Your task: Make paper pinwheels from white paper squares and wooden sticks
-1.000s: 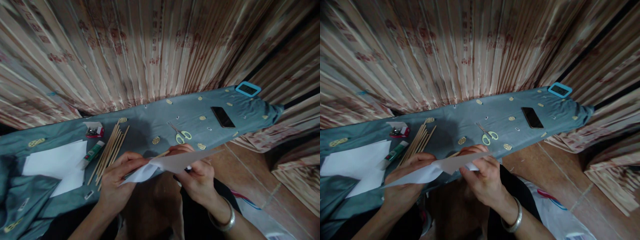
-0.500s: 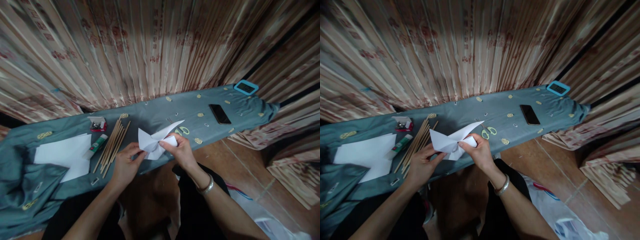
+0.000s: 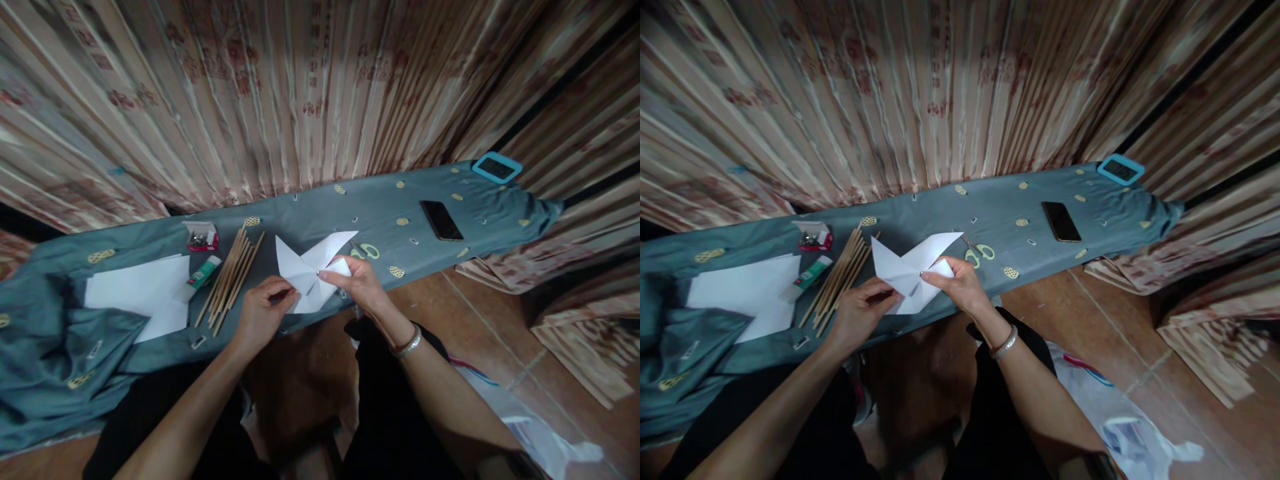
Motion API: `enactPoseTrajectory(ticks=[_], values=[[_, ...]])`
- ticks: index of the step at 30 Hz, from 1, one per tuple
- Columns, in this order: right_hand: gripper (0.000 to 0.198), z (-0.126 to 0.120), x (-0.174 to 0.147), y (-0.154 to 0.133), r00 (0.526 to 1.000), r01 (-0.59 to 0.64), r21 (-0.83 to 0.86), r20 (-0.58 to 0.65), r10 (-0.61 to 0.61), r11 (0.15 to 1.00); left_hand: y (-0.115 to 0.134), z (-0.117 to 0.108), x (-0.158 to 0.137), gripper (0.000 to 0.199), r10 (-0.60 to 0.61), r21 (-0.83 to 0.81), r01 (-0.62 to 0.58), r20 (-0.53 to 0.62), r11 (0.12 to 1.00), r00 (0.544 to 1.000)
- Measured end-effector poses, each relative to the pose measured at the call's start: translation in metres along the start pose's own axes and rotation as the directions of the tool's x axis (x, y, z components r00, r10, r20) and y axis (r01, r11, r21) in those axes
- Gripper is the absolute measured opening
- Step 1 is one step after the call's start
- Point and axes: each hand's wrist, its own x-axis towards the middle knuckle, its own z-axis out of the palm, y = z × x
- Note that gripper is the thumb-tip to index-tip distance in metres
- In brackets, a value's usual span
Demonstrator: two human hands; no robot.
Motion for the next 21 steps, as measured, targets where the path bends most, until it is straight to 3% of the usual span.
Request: enactPoseTrajectory(ticks=[5, 11, 21], values=[[0.033, -0.003, 0.001, 0.0, 0.998, -0.051, 0.02, 0.038, 0.05, 0.998, 0.003, -0.002, -0.003, 0.015, -0.103, -0.148, 0.112, 0.072, 0.983, 0.992], [0.03, -0.009, 0.003, 0.002, 0.993, -0.105, 0.084, 0.064, 0.1, 0.991, 0.013, -0.006, -0.008, 0.027, -0.291, -0.312, 0.334, 0.177, 0.89, 0.94], [0.029, -0.001, 0.003, 0.006, 0.994, -0.102, 0.116, 0.048, 0.097, 0.988, -0.004, 0.0, -0.01, 0.031, -0.302, -0.208, 0.328, 0.145, 0.922, 0.942]])
